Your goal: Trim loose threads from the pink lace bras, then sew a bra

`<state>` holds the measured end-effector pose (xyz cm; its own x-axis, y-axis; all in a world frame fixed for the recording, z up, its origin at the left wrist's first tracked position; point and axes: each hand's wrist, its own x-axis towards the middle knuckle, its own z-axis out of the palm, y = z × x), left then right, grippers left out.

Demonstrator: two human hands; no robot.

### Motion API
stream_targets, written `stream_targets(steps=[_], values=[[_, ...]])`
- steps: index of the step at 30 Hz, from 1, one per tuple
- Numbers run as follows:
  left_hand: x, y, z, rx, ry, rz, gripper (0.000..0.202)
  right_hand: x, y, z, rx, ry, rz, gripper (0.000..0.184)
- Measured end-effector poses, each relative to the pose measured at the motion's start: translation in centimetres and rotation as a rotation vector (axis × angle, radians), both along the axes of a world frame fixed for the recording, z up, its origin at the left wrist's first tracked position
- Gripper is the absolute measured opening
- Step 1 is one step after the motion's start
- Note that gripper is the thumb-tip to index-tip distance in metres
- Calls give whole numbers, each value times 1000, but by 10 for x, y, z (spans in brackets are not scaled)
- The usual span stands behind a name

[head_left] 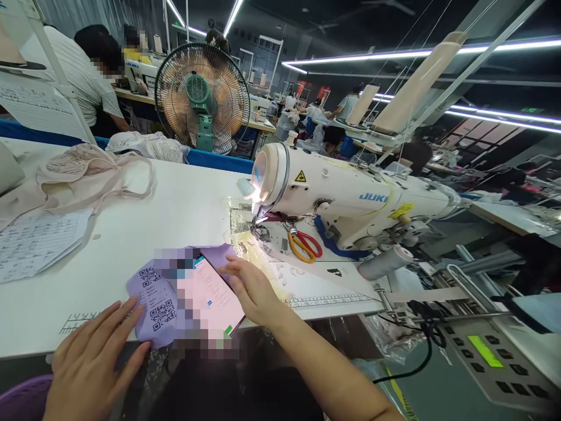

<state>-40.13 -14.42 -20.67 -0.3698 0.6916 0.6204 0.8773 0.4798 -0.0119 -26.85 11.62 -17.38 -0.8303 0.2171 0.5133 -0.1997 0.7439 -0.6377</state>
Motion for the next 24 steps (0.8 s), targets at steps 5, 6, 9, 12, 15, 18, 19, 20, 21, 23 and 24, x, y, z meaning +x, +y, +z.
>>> stream_targets(steps=[5,6,9,12,15,18,19,20,21,23,24], values=[[0,1,1,-19,2,-6,66,-2,-1,1,47,-56,61,26],[0,0,2,-21,6,-8,66,-2,0,0,50,-69,68,26],[0,-1,1,-17,2,7,64,-3,0,1,60,-111,93,29],[-1,-3,-1,-27,-15,24,63,-2,1,3,41,-87,88,29],[-2,-3,-2,-34,-24,23,64,3,2,4,-71,42,15,24],[-1,-2,0,-29,-25,14,64,14,1,1,-199,109,-84,18],[-1,-2,1,-27,-24,12,64,19,0,0,-226,106,-105,18],[-1,-1,1,-25,-23,8,64,24,-1,-2,-245,103,-117,19],[0,-1,2,-22,-26,6,63,29,-3,-4,-254,102,-117,20],[0,0,2,-15,-30,5,63,36,-6,-8,-251,113,-100,20],[0,0,1,-12,-28,3,63,39,-8,-9,-243,119,-95,19]])
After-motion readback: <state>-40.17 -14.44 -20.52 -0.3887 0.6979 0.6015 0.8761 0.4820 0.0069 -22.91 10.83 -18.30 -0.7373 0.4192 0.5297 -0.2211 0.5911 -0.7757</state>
